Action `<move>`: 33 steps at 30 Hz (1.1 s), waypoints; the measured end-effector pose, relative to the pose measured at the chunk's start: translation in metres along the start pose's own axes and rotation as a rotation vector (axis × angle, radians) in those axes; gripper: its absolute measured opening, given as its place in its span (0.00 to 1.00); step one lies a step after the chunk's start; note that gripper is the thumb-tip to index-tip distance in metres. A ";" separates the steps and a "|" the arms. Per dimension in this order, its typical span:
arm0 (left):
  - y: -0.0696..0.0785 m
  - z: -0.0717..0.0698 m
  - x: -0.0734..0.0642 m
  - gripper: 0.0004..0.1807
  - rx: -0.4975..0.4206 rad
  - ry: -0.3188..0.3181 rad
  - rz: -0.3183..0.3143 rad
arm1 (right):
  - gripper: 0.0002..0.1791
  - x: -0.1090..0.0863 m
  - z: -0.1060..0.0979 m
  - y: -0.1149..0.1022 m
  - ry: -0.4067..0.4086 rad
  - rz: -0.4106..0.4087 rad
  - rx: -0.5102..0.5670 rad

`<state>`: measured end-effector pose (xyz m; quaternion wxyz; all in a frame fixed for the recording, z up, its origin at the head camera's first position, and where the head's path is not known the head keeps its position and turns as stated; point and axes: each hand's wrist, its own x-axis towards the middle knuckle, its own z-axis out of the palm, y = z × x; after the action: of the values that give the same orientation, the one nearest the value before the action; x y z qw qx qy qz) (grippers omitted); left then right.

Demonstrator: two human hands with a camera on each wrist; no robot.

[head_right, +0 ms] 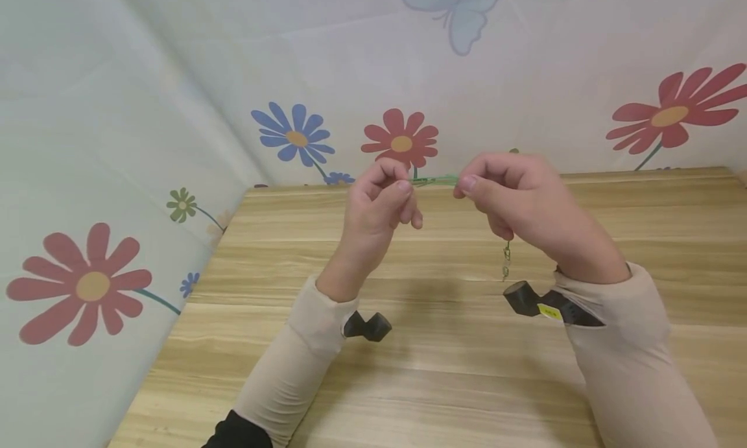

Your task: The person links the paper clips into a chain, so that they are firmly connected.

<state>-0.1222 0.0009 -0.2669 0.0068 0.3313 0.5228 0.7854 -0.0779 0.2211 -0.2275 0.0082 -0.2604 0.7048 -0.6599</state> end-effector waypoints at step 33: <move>0.052 -0.041 0.014 0.04 -0.141 0.274 0.254 | 0.10 0.009 -0.006 0.010 -0.382 0.191 -0.156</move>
<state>-0.1376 -0.0510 -0.2261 -0.1402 0.2834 0.4164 0.8524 -0.0916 0.2234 -0.2334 0.1840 -0.3124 0.7607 -0.5384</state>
